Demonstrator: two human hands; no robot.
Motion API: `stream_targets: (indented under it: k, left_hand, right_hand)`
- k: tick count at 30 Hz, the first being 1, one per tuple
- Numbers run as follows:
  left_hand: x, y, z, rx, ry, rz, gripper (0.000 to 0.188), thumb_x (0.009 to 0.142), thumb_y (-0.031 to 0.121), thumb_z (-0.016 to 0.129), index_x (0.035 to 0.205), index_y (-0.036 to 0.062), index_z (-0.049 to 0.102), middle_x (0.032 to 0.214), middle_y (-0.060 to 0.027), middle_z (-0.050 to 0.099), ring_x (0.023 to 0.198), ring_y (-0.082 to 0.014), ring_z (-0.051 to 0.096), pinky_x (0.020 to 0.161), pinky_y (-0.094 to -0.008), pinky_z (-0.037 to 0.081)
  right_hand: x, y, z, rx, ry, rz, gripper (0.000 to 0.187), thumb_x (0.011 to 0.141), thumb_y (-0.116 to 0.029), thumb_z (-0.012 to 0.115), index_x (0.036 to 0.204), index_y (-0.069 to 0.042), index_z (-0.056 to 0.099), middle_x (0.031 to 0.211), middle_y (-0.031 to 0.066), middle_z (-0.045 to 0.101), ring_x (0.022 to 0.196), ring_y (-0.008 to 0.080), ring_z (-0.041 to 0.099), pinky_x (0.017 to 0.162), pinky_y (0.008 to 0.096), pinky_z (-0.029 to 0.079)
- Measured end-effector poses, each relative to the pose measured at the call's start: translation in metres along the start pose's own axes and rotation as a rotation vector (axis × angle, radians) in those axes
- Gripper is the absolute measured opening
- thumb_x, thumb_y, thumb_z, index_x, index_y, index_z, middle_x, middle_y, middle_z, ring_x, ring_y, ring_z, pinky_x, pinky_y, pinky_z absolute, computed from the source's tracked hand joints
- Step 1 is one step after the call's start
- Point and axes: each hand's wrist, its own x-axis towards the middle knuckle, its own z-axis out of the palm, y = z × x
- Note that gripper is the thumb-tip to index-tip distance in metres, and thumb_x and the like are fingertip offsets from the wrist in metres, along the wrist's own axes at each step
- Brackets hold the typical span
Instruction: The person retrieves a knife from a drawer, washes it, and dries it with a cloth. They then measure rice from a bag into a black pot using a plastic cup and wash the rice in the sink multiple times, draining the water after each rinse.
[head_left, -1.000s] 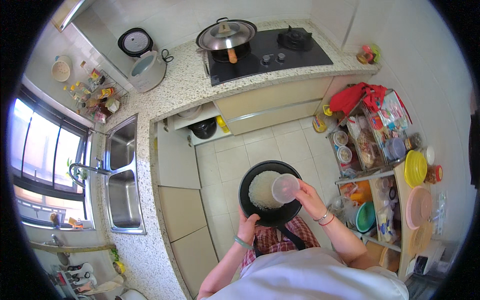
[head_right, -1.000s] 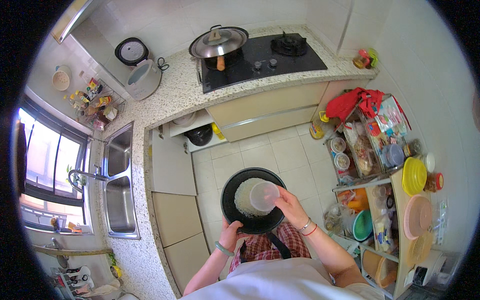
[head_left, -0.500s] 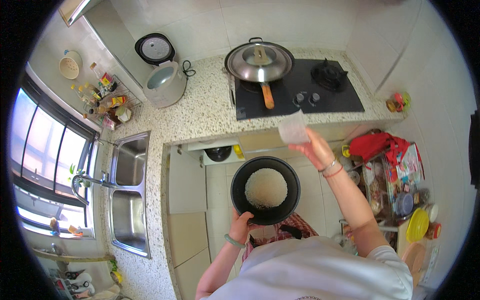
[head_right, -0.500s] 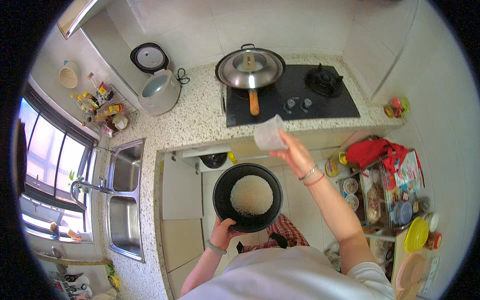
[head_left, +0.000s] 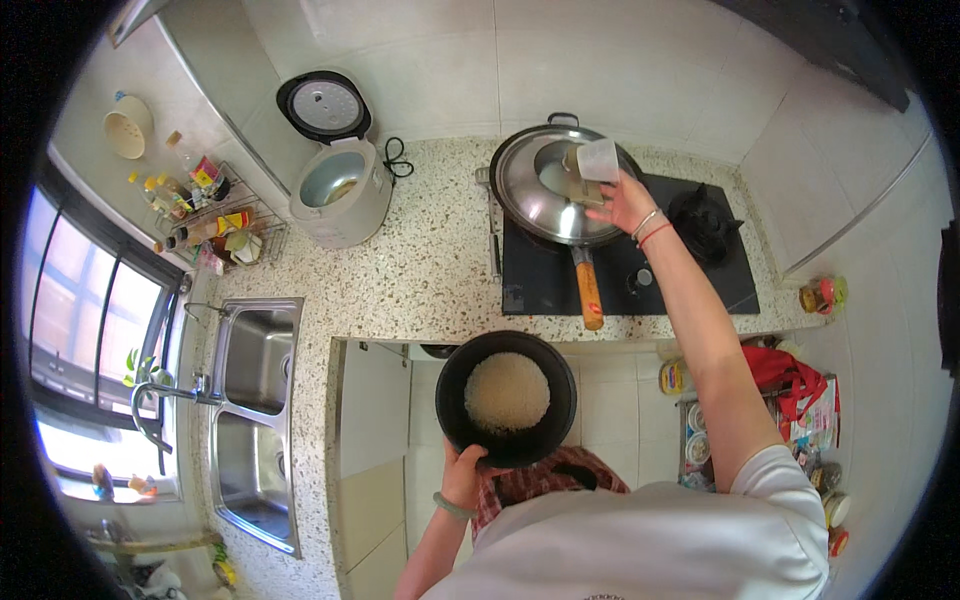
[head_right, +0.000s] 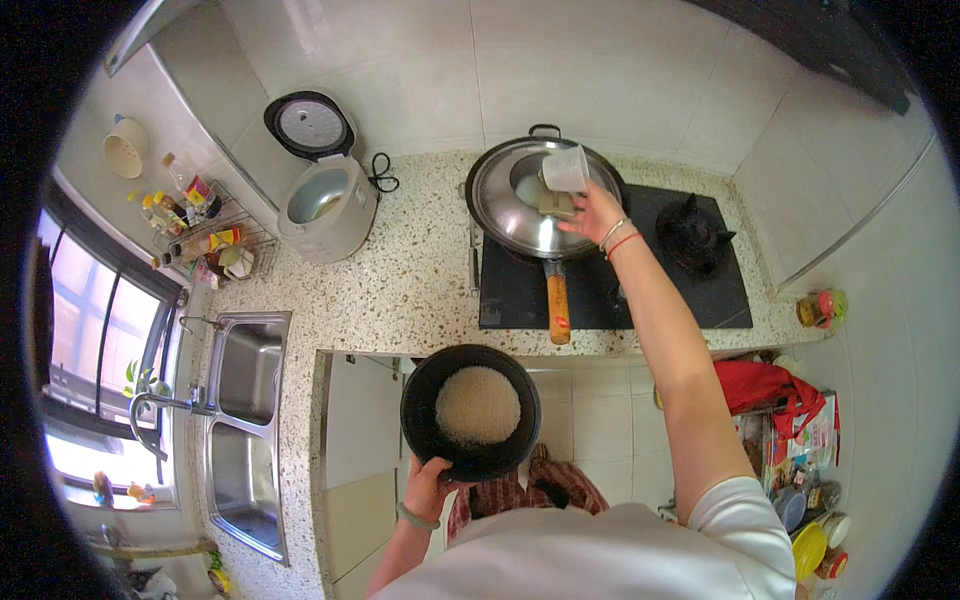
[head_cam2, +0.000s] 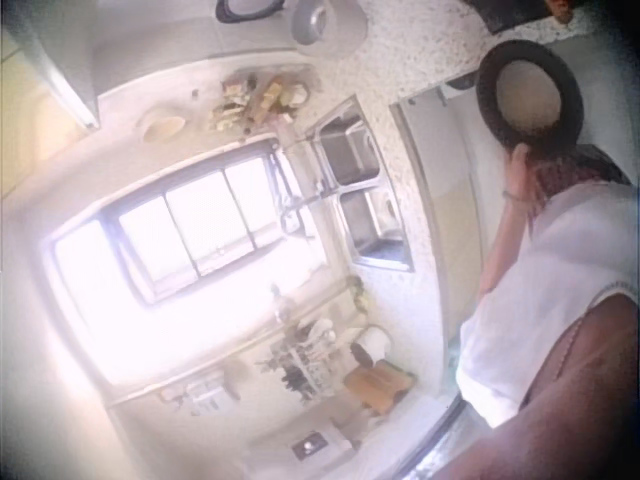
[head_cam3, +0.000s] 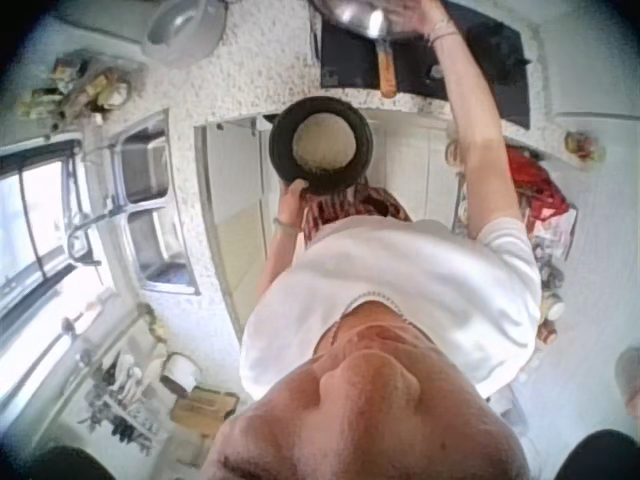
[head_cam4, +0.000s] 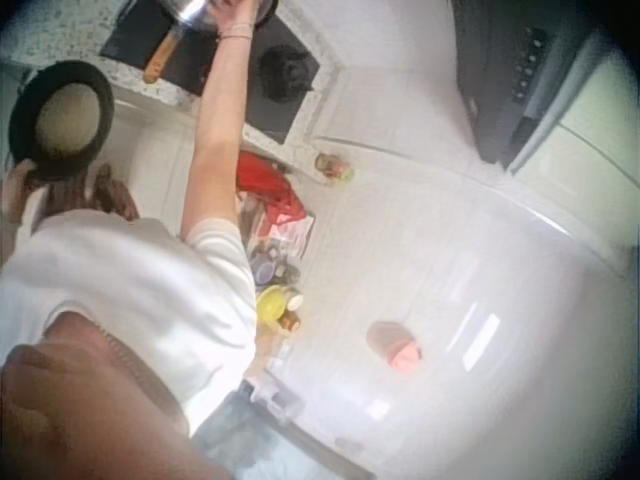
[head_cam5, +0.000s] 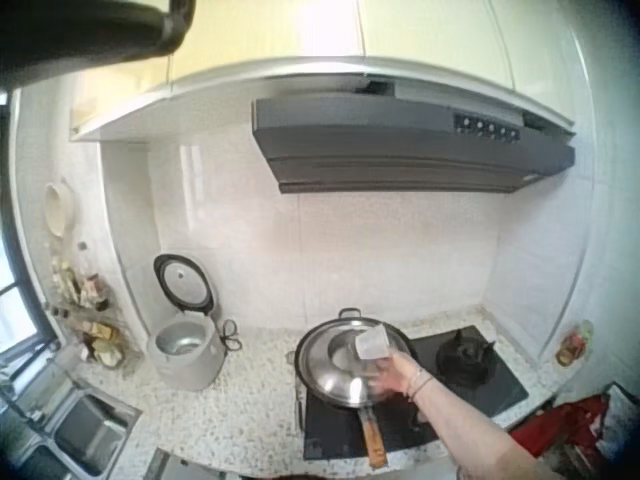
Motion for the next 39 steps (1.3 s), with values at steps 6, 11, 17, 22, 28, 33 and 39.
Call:
stream_targets:
  k: [6,11,17,22,28,33,39]
  left_hand:
    - [0.048,0.045,0.0,-0.015,-0.029,-0.081,0.059,0.082,-0.002,0.046,0.138,0.0125,0.033,0.13,-0.0161,0.048,0.105,-0.0374,0.06,0.071,-0.0501,0.062]
    - [0.085,0.072,0.002,-0.026,-0.066,-0.101,0.059,0.082,-0.003,0.044,0.138,0.0124,0.032,0.129,-0.0166,0.048,0.104,-0.038,0.061,0.07,-0.0487,0.062]
    - [0.108,0.093,0.006,-0.017,-0.078,-0.15,0.061,0.081,-0.005,0.043,0.138,0.0141,0.032,0.128,-0.0171,0.049,0.102,-0.038,0.062,0.067,-0.0462,0.064]
    - [0.117,0.102,0.009,-0.016,-0.139,-0.178,0.065,0.081,-0.001,0.045,0.14,0.019,0.024,0.131,-0.0149,0.044,0.106,-0.035,0.059,0.072,-0.0473,0.061]
    - [0.123,0.105,0.017,0.037,-0.167,-0.174,0.066,0.081,-0.001,0.045,0.14,0.02,0.024,0.13,-0.0149,0.045,0.103,-0.0346,0.061,0.071,-0.0465,0.061]
    - [0.128,0.099,0.017,0.029,-0.171,-0.153,0.066,0.083,-0.002,0.046,0.141,0.0201,0.027,0.129,-0.0164,0.05,0.099,-0.0358,0.064,0.065,-0.0444,0.064]
    - [0.126,0.085,0.008,0.067,-0.143,-0.175,0.069,0.082,-0.001,0.048,0.143,0.0226,0.024,0.129,-0.0143,0.049,0.1,-0.0343,0.063,0.066,-0.0438,0.063]
  right_hand:
    - [0.025,0.01,0.006,0.059,-0.13,0.059,0.04,0.1,-0.029,0.04,0.127,-0.001,0.05,0.117,0.0148,0.061,0.101,0.0305,0.065,0.093,0.0431,0.052]
    - [0.042,0.02,0.001,-0.111,-0.013,-0.092,0.038,0.1,-0.027,0.042,0.121,0.002,0.056,0.108,0.0144,0.065,0.093,0.0264,0.067,0.084,0.0373,0.055]
    - [0.042,-0.011,0.005,-0.142,0.021,-0.239,0.033,0.099,-0.022,0.046,0.115,0.004,0.058,0.102,0.0151,0.066,0.084,0.0212,0.066,0.073,0.0325,0.056]
    - [0.023,-0.08,0.036,-0.021,0.028,-0.268,0.035,0.1,-0.016,0.042,0.121,0.011,0.05,0.111,0.0231,0.061,0.091,0.0234,0.064,0.08,0.0321,0.057]
    - [0.013,-0.123,0.019,0.124,-0.055,-0.28,0.037,0.101,-0.013,0.038,0.126,0.013,0.044,0.116,0.0268,0.058,0.094,0.0255,0.063,0.082,0.0333,0.057]
    - [0.018,-0.065,0.024,-0.146,0.079,-0.36,0.036,0.1,-0.025,0.045,0.115,0.006,0.057,0.101,0.0175,0.066,0.084,0.0207,0.066,0.074,0.0325,0.057]
    - [0.026,0.01,0.022,-0.148,0.159,-0.356,0.036,0.101,-0.026,0.043,0.11,0.005,0.059,0.094,0.0143,0.067,0.077,0.021,0.067,0.068,0.0337,0.056]
